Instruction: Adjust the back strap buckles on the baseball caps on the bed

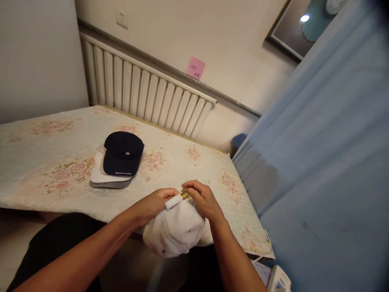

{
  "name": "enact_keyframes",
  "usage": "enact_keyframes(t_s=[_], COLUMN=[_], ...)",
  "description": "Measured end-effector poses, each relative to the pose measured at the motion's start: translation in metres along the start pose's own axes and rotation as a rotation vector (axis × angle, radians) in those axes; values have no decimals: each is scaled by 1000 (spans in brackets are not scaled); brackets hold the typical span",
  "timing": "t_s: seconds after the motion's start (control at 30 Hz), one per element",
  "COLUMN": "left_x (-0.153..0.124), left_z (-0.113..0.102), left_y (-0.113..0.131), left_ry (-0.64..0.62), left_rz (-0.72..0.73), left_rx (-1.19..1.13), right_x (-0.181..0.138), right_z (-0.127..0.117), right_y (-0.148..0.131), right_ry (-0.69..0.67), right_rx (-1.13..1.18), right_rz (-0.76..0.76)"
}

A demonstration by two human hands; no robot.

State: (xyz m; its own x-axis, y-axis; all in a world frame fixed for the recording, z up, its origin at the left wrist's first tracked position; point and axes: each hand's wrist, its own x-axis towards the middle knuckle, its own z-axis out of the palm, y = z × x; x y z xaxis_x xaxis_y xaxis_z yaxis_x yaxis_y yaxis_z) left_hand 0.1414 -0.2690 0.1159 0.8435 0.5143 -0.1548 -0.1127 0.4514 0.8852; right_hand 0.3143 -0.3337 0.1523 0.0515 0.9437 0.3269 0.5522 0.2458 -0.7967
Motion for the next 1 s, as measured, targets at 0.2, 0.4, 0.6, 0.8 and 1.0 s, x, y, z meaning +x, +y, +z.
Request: enact_keyframes(t_s=[0.2, 0.4, 0.6, 0.8, 1.0], left_x=[0, -4, -3, -11, -10], left_z=[0, 7, 5, -3, -15], left_y=[-5, -6, -11, -3, -1], left_ry=[-17, 7, 35, 11, 50], left_rz=[-2, -4, 112, 70, 120], left_rx=[-26, -75, -59, -136, -164], right_x=[-3, -3, -5, 2, 6], right_z=[11, 19, 36, 40, 41], right_y=[7, 4, 4, 26, 73], right_ry=[-61, -29, -2, 184, 343], right_rx=[109, 237, 332, 244, 737], right_rz=[116, 161, 206, 231, 407])
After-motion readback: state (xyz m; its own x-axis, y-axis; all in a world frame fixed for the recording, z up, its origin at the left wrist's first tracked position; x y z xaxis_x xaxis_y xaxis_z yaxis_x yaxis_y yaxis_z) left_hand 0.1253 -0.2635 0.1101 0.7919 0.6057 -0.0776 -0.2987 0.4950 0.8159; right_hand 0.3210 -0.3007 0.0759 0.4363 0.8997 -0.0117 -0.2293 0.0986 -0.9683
